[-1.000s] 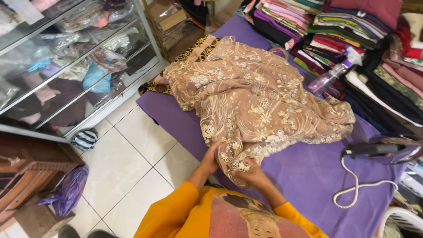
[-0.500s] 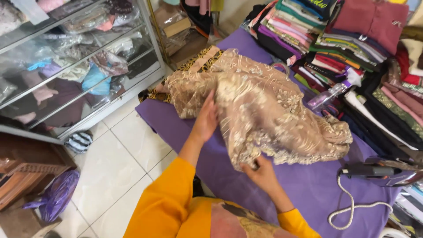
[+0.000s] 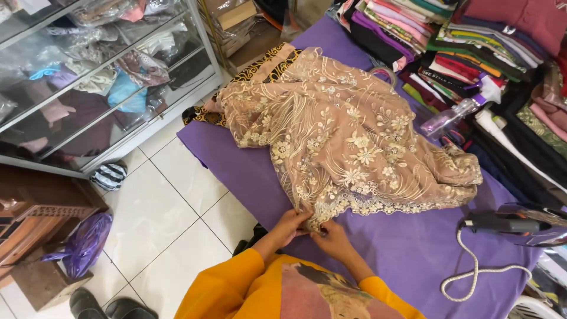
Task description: Ironing a decorative batik and lace garment on a flat surface.
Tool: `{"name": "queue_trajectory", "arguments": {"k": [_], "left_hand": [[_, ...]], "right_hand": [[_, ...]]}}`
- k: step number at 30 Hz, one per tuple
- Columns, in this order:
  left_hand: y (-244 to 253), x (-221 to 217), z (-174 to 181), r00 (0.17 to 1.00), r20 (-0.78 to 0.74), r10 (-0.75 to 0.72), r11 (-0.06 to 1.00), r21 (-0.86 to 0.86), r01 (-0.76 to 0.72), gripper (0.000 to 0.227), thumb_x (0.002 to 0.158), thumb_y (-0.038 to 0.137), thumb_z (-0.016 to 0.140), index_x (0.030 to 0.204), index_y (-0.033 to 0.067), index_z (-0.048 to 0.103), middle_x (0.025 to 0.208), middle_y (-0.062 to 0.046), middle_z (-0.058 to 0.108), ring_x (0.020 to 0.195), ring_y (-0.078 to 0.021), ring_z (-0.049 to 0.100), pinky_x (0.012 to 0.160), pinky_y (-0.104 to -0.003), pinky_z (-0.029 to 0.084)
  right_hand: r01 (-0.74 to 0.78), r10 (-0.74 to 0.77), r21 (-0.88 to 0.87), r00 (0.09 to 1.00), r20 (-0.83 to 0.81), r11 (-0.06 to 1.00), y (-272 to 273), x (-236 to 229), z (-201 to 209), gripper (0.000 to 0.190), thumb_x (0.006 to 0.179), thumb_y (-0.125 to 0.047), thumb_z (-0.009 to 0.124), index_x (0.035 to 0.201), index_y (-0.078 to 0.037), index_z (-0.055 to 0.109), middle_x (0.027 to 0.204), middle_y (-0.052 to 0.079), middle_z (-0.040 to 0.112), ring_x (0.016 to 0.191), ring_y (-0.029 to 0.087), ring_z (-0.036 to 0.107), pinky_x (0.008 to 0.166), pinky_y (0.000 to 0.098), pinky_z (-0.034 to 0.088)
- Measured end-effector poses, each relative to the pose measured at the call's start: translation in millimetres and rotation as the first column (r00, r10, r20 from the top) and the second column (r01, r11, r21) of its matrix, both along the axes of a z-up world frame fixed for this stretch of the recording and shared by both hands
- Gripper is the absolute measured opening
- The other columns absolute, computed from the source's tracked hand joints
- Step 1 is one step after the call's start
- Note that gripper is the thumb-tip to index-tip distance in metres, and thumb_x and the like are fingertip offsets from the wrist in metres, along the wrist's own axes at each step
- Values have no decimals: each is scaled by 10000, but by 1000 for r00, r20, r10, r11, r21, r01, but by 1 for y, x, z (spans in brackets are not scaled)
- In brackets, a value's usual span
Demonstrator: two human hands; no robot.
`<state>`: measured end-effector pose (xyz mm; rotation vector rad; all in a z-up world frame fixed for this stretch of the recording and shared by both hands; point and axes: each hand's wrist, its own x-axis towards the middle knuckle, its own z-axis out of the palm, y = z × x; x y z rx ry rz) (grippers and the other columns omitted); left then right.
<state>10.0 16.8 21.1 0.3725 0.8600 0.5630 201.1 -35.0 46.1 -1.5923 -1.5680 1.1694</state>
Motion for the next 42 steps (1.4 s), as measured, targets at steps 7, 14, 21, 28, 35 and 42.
{"name": "queue_trajectory", "arguments": {"k": [7,14,21,28,35,42], "left_hand": [[4,-16,5,985,-148,85,988,142,-63,332,977,376,625,1152,98,671,1004,-17,759,849,-136,742,776,-340,631],[-4,-33,19,965,-252,69,988,154,-31,387,1013,417,629,1162,61,659,949,-55,728,806,-169,715,770,-362,628],[-17,-36,-14,952,-290,102,990,123,-68,433,1000,438,568,1191,62,662,991,-53,751,840,-170,740,808,-364,637],[-27,-36,-38,946,-311,93,951,309,8,581,1060,520,485,1125,-14,706,990,-62,722,870,-137,671,834,-311,587],[-39,-51,2,968,-220,120,926,377,-30,616,1064,504,422,1161,-36,704,1093,-79,740,997,-137,698,946,-292,564],[-37,-65,24,965,-235,120,937,347,-32,625,1046,509,405,1215,-16,699,1162,-62,738,1083,-136,675,1017,-301,516]], "right_hand": [[-174,171,-102,985,-37,979,16,0,51,480,838,16,586,1310,-58,634,845,133,722,741,189,646,684,325,547],[-162,47,380,955,293,911,51,-6,98,482,829,-102,759,1268,2,586,1086,236,647,947,402,646,789,443,534],[-209,155,131,928,338,969,43,-4,26,283,773,-49,693,1054,-12,703,1130,243,640,1055,441,649,899,456,535],[-261,227,116,943,245,958,67,-17,43,319,784,-91,715,1099,-44,701,1141,211,703,1106,423,649,924,454,530],[-338,327,18,922,206,941,86,-28,5,341,792,-121,718,1124,-46,695,1161,196,702,1115,403,648,937,449,528],[-406,414,-83,892,179,910,94,-22,-26,365,799,-151,721,1149,-48,690,1180,181,701,1125,383,647,950,443,527]]}}
